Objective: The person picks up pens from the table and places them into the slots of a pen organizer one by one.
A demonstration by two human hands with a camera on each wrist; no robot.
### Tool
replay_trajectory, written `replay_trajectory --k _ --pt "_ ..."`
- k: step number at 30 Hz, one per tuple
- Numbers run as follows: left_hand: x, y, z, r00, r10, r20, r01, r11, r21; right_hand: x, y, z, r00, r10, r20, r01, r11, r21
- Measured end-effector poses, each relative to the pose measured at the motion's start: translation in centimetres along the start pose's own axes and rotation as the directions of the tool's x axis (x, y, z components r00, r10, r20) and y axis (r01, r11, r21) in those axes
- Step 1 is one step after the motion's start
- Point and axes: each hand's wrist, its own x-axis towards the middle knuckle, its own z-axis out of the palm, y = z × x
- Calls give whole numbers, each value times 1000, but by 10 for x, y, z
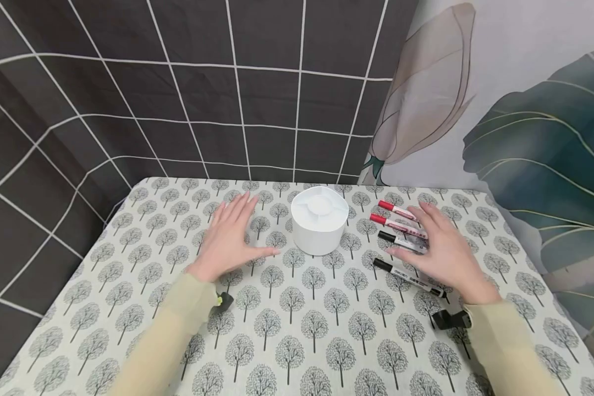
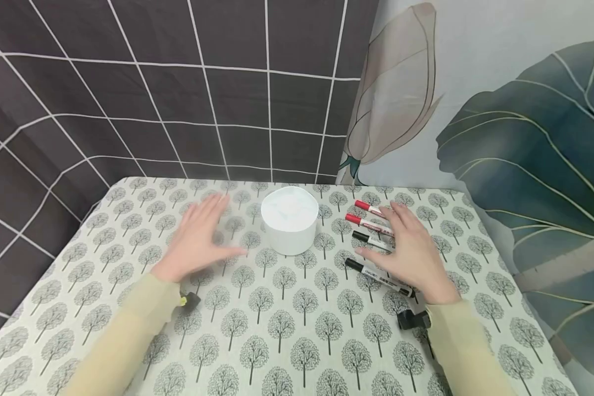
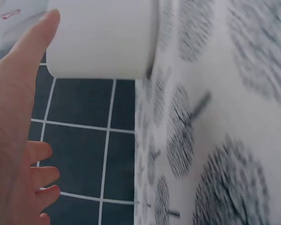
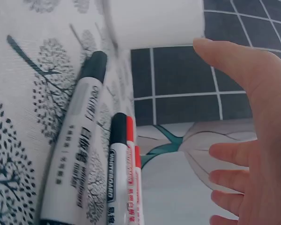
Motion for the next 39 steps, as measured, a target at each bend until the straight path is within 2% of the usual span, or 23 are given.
replay_trajectory --k 4,7,9,13,16,21,24,30,39 --pt "5 9 -1 1000 -8 -17 7 997 -75 -3 2 -9 999 50 9 -51 993 104" --pt "9 19 -1 1000 -17 -23 12 981 -196 -7 4 -15 997 79 7 -79 988 134" --pt "10 29 0 999 -45 -11 40 953 -300 -11 7 -19 995 98 2 -97 984 148" --pt "14 49 5 993 -116 37 120 871 -476 -20 11 -24 994 113 13 -113 978 173" --pt "20 63 8 989 -143 48 145 826 -545 -27 14 -25 993 111 39 -117 973 200" --pt "30 80 14 981 -188 50 180 780 -600 -37 17 -21 993 79 85 -95 975 200" --pt "37 87 20 970 -239 52 222 768 -600 -42 18 -19 992 48 113 -71 975 211" --pt "46 92 26 950 -310 33 265 746 -611 -49 24 -11 981 41 188 -83 971 224" --pt "45 89 29 954 -299 32 255 750 -610 -56 30 -5 970 23 243 -96 952 291"
